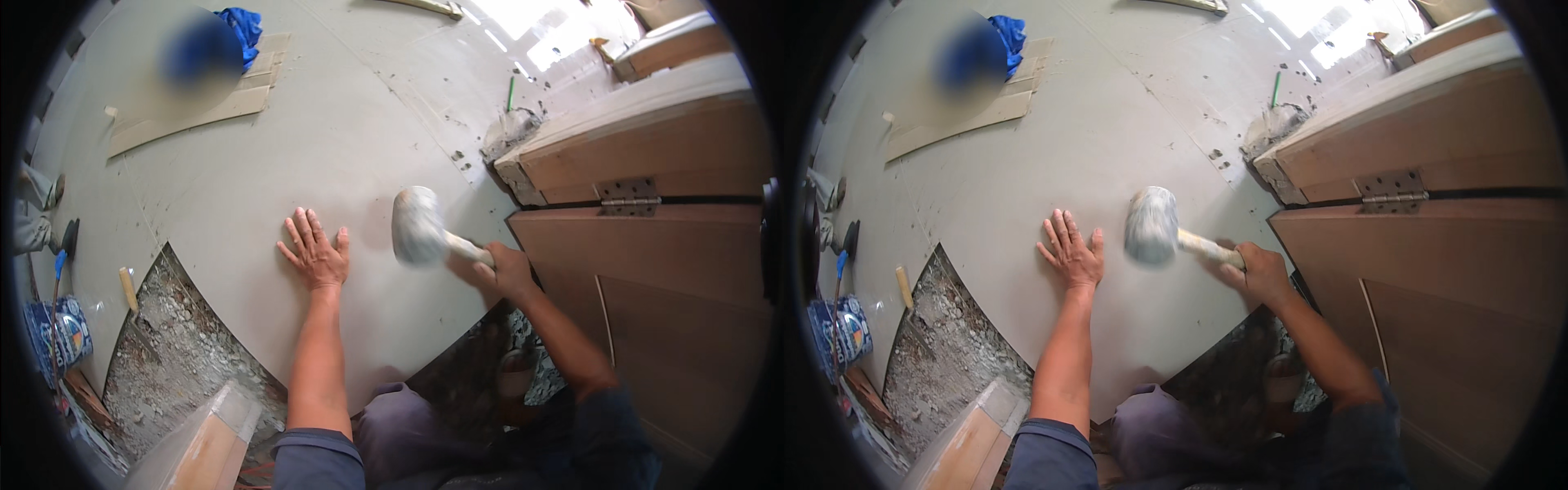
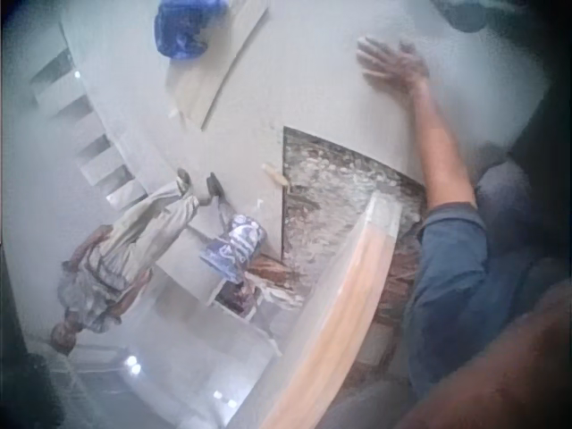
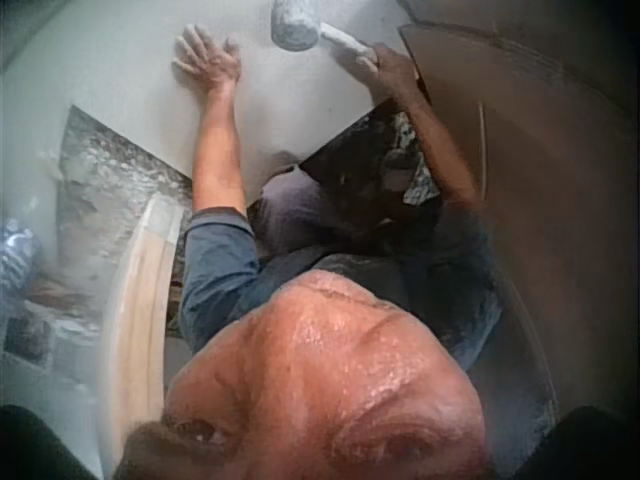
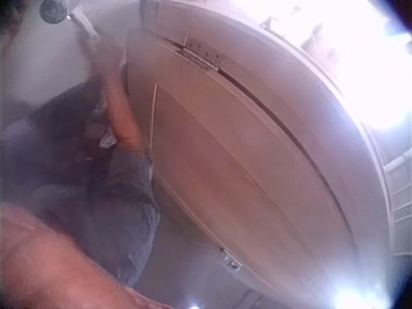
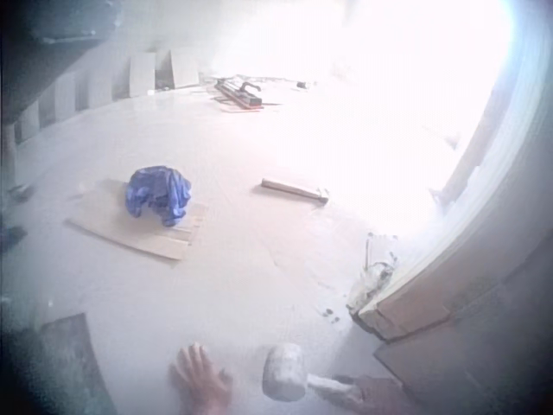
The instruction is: The person places a large ceramic tile onto a bed of adhesive on the floor, aligns it with adjacent tiles, and uses a rubber mallet to tap the tile into place. The person adjusts the tile position and continues tapping to ensure it is level and secure.
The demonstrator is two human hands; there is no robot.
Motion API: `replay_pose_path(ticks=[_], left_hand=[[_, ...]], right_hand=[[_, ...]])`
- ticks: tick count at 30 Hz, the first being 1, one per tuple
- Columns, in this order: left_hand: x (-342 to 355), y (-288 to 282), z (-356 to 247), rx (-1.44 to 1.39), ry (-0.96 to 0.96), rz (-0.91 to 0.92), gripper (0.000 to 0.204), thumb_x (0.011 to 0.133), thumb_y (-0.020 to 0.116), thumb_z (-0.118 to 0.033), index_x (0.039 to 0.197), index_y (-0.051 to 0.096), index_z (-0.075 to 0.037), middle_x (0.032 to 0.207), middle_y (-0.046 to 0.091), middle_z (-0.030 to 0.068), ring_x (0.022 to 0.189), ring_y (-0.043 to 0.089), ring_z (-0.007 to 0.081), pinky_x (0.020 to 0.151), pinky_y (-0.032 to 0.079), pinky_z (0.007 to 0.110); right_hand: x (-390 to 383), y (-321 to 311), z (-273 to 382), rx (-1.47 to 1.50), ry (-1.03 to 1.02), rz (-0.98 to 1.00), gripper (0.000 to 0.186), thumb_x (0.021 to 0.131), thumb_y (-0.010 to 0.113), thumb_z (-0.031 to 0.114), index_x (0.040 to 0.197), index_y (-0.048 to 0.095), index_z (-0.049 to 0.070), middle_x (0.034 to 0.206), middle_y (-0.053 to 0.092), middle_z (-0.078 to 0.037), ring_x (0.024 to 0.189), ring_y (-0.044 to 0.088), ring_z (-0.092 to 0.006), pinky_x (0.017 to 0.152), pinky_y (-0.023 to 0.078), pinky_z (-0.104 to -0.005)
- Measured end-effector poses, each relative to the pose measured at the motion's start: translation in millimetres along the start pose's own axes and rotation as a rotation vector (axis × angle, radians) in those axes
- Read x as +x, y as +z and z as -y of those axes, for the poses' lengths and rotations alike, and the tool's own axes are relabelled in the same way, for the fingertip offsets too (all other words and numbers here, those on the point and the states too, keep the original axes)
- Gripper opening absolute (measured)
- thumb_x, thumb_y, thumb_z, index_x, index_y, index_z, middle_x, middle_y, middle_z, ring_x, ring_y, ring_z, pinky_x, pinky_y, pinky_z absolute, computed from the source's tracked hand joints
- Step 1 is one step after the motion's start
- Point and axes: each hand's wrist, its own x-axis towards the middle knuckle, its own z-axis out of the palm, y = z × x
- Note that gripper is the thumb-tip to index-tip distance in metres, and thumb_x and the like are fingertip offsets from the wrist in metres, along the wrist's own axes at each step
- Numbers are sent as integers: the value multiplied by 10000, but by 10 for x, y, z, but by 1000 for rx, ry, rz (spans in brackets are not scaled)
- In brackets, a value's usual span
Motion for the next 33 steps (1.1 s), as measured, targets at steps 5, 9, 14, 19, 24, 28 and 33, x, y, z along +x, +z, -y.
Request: replay_pose_path(ticks=[5, 9, 14, 19, 24, 28, 33], left_hand=[[9, 30, 0, 42, 6, -38, 801, 929, 372, -603, 1526, 228, -90, 1610, 164, 72, 1488, 102, 301, 1152, 46, 620], [-15, 36, 24, 86, 18, -31, 784, 941, 346, -603, 1526, 231, -94, 1606, 175, 70, 1487, 106, 297, 1152, 74, 620], [4, -80, -32, 119, 6, 21, 777, 954, 313, -613, 1528, 224, -97, 1610, 162, 62, 1487, 107, 296, 1167, 93, 589], [-655, -56, -215, 300, 181, 18, 816, 920, 428, -597, 1517, 248, -72, 1598, 169, 133, 1481, 109, 340, 1169, 88, 574], [-1355, 266, -473, -25, 243, -48, 887, 904, 396, -670, 1527, 199, -71, 1601, 155, 136, 1485, 97, 312, 1150, 61, 614], [-1288, 248, -473, 101, 239, 20, 878, 927, 330, -671, 1528, 182, -48, 1612, 116, 131, 1492, 69, 306, 1149, 49, 617], [-1255, 162, -499, 119, 239, 98, 876, 924, 338, -665, 1528, 184, -49, 1611, 121, 131, 1492, 68, 305, 1150, 41, 616]], right_hand=[[-238, 89, -32, 28, 242, 23, 496, 881, 586, 554, 959, 598, 64, 759, 650, -188, 705, 650, -398, 646, 509, -491], [-505, 148, 30, -3, 292, 129, 526, 893, 562, 567, 1027, 602, 60, 812, 673, -210, 779, 663, -406, 703, 511, -503], [-840, 269, 253, 231, 353, 177, 516, 902, 580, 523, 1111, 582, 51, 894, 682, -207, 838, 670, -388, 725, 516, -484], [-1279, 328, 419, 363, 33, 29, 457, 878, 651, 448, 1092, 582, 49, 876, 661, -146, 760, 664, -343, 660, 516, -448], [-1213, 267, -49, 78, -199, 101, 463, 851, 667, 480, 1047, 615, 63, 854, 659, -118, 731, 664, -324, 637, 536, -444], [-1170, 263, -284, 110, 185, 55, 525, 861, 614, 556, 1057, 627, 69, 876, 685, -140, 772, 686, -313, 674, 546, -440], [-1154, 218, -374, 200, -88, 52, 508, 872, 620, 533, 1035, 617, 52, 870, 685, -172, 733, 670, -369, 660, 532, -463]])
